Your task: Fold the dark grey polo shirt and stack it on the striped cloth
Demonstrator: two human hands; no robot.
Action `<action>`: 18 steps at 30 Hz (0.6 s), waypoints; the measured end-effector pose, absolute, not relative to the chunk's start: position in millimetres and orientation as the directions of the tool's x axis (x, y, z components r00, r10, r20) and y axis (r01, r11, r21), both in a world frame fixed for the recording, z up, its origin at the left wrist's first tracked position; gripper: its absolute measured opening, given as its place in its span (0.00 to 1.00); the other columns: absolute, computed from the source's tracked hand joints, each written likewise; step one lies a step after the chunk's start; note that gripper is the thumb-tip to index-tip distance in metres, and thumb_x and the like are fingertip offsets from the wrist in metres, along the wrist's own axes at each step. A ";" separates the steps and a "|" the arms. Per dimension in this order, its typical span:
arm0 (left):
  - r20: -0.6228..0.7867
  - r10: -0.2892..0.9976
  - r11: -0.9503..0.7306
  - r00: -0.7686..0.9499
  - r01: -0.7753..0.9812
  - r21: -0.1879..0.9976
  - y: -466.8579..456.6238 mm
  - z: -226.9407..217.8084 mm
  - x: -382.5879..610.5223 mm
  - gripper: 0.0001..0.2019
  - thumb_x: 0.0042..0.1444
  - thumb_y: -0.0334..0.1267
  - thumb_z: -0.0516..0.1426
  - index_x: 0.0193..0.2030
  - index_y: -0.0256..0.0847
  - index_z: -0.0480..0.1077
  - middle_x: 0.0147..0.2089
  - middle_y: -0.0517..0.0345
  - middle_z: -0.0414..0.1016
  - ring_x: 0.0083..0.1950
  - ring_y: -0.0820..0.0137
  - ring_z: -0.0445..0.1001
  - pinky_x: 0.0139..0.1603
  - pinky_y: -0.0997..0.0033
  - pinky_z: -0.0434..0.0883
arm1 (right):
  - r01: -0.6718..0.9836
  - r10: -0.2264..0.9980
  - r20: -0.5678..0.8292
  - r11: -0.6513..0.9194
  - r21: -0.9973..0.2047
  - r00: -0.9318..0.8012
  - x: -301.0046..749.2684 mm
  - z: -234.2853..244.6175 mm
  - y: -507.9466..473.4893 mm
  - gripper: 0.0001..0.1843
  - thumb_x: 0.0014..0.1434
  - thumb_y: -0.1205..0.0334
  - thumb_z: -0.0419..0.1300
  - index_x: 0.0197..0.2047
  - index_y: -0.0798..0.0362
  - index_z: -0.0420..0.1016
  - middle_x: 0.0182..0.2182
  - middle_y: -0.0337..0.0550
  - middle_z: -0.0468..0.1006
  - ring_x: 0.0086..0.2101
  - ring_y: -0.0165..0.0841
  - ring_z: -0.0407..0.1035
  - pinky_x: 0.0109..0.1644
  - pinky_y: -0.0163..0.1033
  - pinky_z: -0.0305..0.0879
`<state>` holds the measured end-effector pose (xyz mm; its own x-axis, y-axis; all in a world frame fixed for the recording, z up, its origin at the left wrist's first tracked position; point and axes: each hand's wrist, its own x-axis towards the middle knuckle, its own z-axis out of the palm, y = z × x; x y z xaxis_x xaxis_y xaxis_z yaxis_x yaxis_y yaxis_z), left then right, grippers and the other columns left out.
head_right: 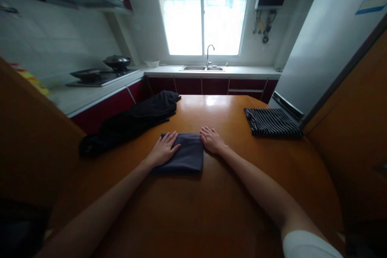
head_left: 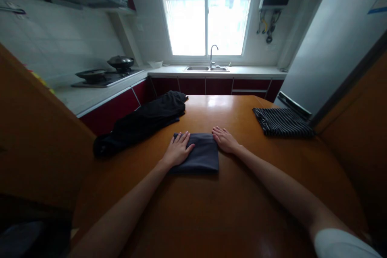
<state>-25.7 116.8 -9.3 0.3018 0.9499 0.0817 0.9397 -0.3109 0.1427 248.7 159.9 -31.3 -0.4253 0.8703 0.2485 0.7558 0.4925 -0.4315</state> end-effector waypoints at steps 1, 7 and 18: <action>0.072 0.954 -0.298 0.290 0.942 0.158 116.9 -9.0 -26.6 0.33 0.69 0.58 0.41 0.75 0.44 0.51 0.77 0.54 0.47 0.77 0.53 0.43 0.73 0.44 0.44 | 0.764 0.885 0.273 0.464 -0.448 -0.377 252.5 -32.3 163.3 0.28 0.72 0.52 0.40 0.67 0.53 0.67 0.68 0.49 0.62 0.69 0.40 0.50 0.71 0.55 0.46; 0.008 0.991 -0.131 0.133 0.960 0.246 127.4 -12.3 -61.1 0.32 0.70 0.55 0.37 0.75 0.43 0.49 0.77 0.51 0.46 0.77 0.55 0.43 0.72 0.41 0.46 | 0.696 0.875 0.439 0.445 -0.563 -0.204 256.2 -27.6 161.6 0.28 0.70 0.57 0.42 0.67 0.59 0.66 0.66 0.53 0.65 0.68 0.39 0.54 0.72 0.51 0.49; 0.382 0.800 -0.569 0.462 0.786 0.242 73.3 34.0 -15.0 0.23 0.70 0.48 0.44 0.65 0.43 0.67 0.66 0.52 0.70 0.67 0.64 0.67 0.69 0.62 0.62 | 0.499 0.674 0.360 0.728 -0.470 -0.645 218.9 -12.7 124.8 0.24 0.71 0.55 0.48 0.68 0.43 0.65 0.69 0.42 0.60 0.70 0.37 0.47 0.72 0.57 0.43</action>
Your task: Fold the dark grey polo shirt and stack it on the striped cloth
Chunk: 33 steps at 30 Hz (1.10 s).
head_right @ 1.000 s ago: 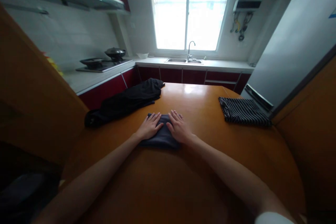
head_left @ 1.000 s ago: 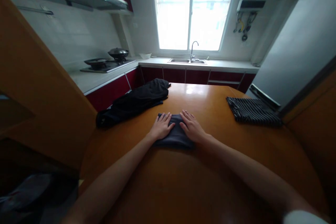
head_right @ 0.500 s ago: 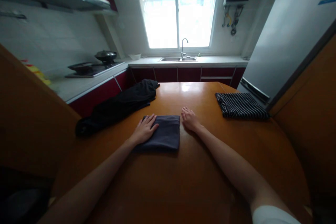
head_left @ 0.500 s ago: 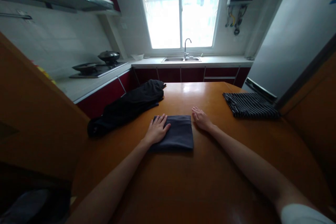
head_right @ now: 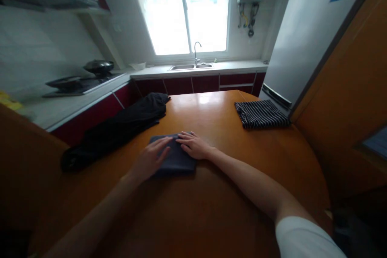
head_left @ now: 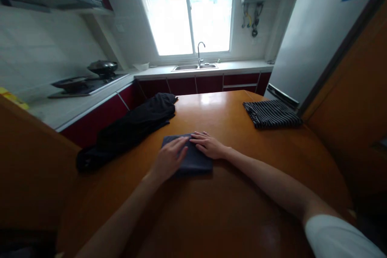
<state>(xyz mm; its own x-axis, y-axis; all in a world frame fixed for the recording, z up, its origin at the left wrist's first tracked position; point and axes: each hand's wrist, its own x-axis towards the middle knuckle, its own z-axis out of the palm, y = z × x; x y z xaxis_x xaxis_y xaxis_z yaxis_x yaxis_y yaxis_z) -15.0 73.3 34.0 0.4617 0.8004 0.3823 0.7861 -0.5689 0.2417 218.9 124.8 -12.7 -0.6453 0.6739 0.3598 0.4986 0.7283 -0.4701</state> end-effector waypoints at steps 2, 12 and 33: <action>0.361 0.692 -0.712 0.625 0.673 0.200 42.9 34.7 15.7 0.21 0.70 0.47 0.47 0.65 0.46 0.67 0.66 0.54 0.69 0.68 0.64 0.66 0.70 0.61 0.61 | 0.509 0.710 0.360 0.693 -0.511 -0.606 222.7 -20.0 132.9 0.24 0.71 0.57 0.47 0.67 0.46 0.66 0.69 0.44 0.61 0.69 0.38 0.50 0.71 0.55 0.46; 0.224 0.526 -0.836 0.821 0.547 -0.042 17.0 4.6 47.7 0.17 0.69 0.34 0.52 0.63 0.37 0.66 0.66 0.49 0.69 0.68 0.61 0.65 0.66 0.63 0.65 | 0.618 0.883 0.400 0.461 -0.637 -0.245 239.0 -33.4 156.7 0.17 0.65 0.64 0.52 0.48 0.52 0.81 0.45 0.48 0.82 0.49 0.39 0.74 0.58 0.44 0.66; 0.169 0.560 -0.782 0.811 0.585 -0.215 -5.4 27.9 60.1 0.02 0.62 0.28 0.57 0.41 0.36 0.69 0.41 0.51 0.70 0.43 0.63 0.69 0.45 0.67 0.68 | 0.566 0.900 0.355 0.435 -0.701 -0.252 257.7 -37.8 164.3 0.14 0.56 0.66 0.56 0.38 0.55 0.83 0.37 0.49 0.84 0.37 0.38 0.77 0.45 0.40 0.71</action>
<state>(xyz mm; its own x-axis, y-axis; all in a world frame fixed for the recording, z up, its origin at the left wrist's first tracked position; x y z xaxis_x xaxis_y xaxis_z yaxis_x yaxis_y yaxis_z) 60.1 -5.4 27.9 0.8107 0.5604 0.1694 0.5853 -0.7817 -0.2153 257.7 164.3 -37.8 -0.2522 0.9002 0.3550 0.5656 0.4349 -0.7007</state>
